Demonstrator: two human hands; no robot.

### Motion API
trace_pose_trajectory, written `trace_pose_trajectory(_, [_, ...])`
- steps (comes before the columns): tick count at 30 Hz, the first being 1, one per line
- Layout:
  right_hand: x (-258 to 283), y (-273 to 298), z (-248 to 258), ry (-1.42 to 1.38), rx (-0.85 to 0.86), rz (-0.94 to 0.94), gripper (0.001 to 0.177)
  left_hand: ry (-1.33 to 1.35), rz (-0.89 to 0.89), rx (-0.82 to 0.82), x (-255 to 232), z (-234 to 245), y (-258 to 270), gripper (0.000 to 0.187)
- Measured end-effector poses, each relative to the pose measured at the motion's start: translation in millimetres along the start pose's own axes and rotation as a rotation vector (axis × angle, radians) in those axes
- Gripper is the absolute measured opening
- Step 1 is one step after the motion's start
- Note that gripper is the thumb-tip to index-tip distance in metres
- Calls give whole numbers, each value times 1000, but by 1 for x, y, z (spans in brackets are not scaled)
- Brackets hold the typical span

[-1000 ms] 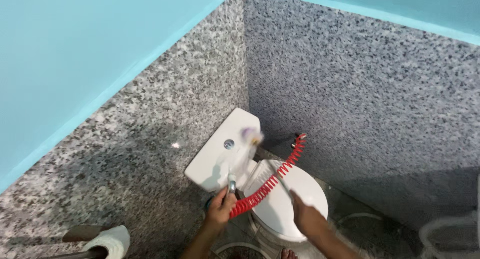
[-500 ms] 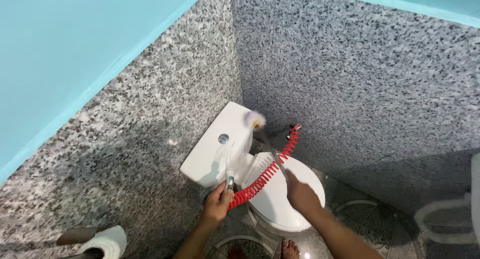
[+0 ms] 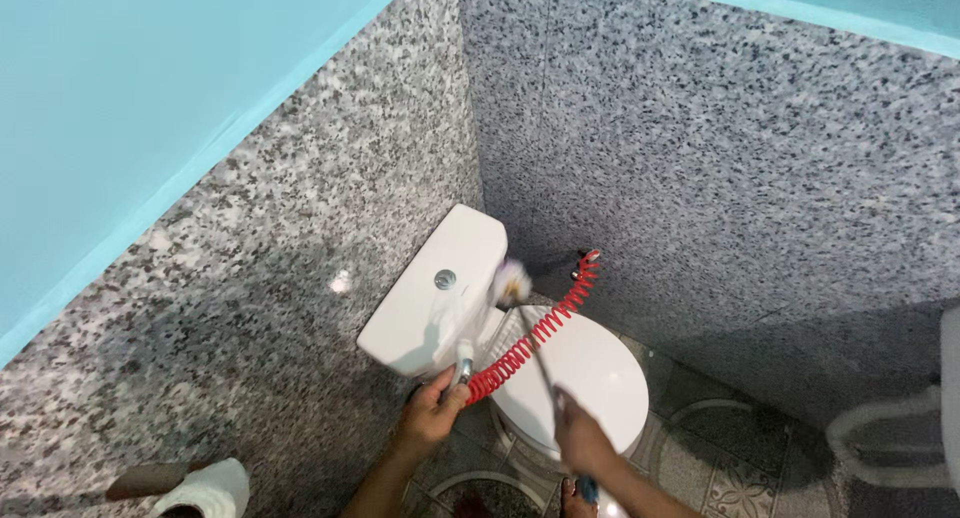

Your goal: The person scrubs the toilet tank and seat using a toilet brush while simultaneously rinsing with a handheld bidet sprayer. The person repeatedly scrubs and rinses the exterior surfaces of the toilet.

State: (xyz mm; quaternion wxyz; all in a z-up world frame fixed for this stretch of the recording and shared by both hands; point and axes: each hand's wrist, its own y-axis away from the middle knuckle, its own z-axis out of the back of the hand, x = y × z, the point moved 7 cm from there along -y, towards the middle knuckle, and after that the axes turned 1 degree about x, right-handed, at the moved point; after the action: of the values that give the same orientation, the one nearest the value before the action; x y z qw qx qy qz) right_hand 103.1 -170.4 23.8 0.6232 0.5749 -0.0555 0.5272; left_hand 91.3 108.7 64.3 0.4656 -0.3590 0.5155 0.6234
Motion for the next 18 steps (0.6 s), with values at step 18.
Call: trace_pose_trajectory(18, [92, -10, 36, 106, -214, 313, 70, -18, -102, 95, -57, -23, 2, 57])
